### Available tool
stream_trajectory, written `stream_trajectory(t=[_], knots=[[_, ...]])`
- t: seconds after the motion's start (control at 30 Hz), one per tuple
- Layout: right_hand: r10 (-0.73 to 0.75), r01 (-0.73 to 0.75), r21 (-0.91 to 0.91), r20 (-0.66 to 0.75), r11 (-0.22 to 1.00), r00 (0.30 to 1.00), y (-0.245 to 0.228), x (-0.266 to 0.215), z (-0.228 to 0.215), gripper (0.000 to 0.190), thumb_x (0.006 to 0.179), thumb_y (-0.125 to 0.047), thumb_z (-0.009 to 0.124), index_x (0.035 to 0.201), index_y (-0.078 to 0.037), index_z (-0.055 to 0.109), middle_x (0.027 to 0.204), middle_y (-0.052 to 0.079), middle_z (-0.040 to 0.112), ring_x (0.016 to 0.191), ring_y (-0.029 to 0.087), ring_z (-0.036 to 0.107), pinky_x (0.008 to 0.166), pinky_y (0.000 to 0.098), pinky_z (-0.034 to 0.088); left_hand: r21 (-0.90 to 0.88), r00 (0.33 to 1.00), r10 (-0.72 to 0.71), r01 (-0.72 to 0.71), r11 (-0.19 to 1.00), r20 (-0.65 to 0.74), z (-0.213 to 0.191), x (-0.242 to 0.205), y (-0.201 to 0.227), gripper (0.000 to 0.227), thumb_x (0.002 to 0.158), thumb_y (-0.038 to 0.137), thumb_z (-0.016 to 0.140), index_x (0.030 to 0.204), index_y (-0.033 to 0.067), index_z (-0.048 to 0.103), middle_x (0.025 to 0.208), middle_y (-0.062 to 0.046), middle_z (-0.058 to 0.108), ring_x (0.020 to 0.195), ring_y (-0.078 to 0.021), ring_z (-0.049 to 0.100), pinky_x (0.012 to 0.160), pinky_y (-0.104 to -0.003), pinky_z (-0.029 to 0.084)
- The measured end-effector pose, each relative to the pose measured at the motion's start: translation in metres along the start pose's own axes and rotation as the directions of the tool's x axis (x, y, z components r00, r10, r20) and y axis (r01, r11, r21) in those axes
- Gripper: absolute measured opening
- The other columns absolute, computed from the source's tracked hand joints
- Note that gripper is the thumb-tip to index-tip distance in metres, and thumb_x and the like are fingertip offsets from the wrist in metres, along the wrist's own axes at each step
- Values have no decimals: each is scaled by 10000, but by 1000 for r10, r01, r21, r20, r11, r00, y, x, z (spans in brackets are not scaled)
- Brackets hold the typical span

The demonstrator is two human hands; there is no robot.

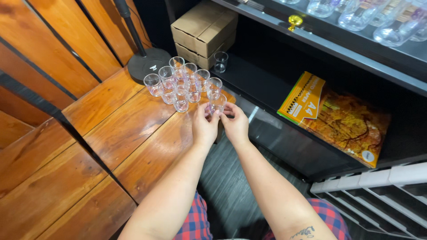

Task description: The person opens a cardboard box containing small clear glasses and removes them one by one. They place the glasses on a wooden bench and then transfer them to a nearby shelf, arranging them in rows.

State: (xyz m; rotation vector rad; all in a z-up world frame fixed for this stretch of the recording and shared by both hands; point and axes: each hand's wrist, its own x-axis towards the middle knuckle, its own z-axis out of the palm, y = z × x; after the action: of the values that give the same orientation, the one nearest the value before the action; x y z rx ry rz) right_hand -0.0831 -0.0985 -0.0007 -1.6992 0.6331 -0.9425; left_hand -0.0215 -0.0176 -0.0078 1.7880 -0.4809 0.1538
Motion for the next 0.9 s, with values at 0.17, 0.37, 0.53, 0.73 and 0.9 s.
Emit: stream_trajectory(t=[0.17, 0.37, 0.53, 0.73, 0.9], knots=[[-33, 33, 7, -55, 999, 998, 9, 11, -20, 415, 807, 33, 819, 1208, -8, 719, 1049, 164, 742, 905, 215, 765, 725, 294, 650, 27, 997, 66, -65, 998, -45, 24, -3, 19, 456, 792, 262, 861, 1207, 149, 710, 1026, -105, 700, 923, -294, 745, 730, -357, 646], [-49, 46, -38, -103, 998, 994, 7, 46, -45, 411, 799, 36, 825, 1195, -32, 734, 1027, 125, 742, 885, 174, 760, 695, 258, 644, -4, 999, 41, -41, 999, 4, 63, 10, 38, 471, 801, 305, 844, 1225, 154, 705, 1045, -82, 701, 960, -245, 743, 787, -332, 632], [-23, 13, -79, -123, 997, 992, 3, 73, -52, 397, 819, 23, 814, 1203, -41, 736, 1051, 131, 741, 911, 189, 761, 717, 277, 649, -57, 996, -37, 41, 998, 79, 86, 24, 54, 536, 816, 292, 813, 1297, 111, 660, 1128, -103, 675, 1052, -253, 713, 887, -338, 615], [30, -44, -135, -100, 990, 995, 7, 101, -47, 413, 813, -48, 843, 1211, -66, 733, 1061, 100, 760, 903, 146, 764, 694, 241, 648, -67, 966, -135, 154, 986, 221, 97, 54, 51, 494, 915, 275, 699, 1342, 31, 648, 1162, -182, 670, 1109, -295, 707, 921, -322, 608], [22, -30, -164, -54, 986, 998, 15, 117, -34, 415, 841, -9, 798, 1246, -44, 712, 1080, 146, 759, 944, 208, 761, 760, 314, 639, -16, 937, -207, 220, 975, 281, 102, 69, 49, 600, 940, 362, 674, 1414, 7, 577, 1239, -205, 646, 1190, -297, 677, 991, -358, 582]])
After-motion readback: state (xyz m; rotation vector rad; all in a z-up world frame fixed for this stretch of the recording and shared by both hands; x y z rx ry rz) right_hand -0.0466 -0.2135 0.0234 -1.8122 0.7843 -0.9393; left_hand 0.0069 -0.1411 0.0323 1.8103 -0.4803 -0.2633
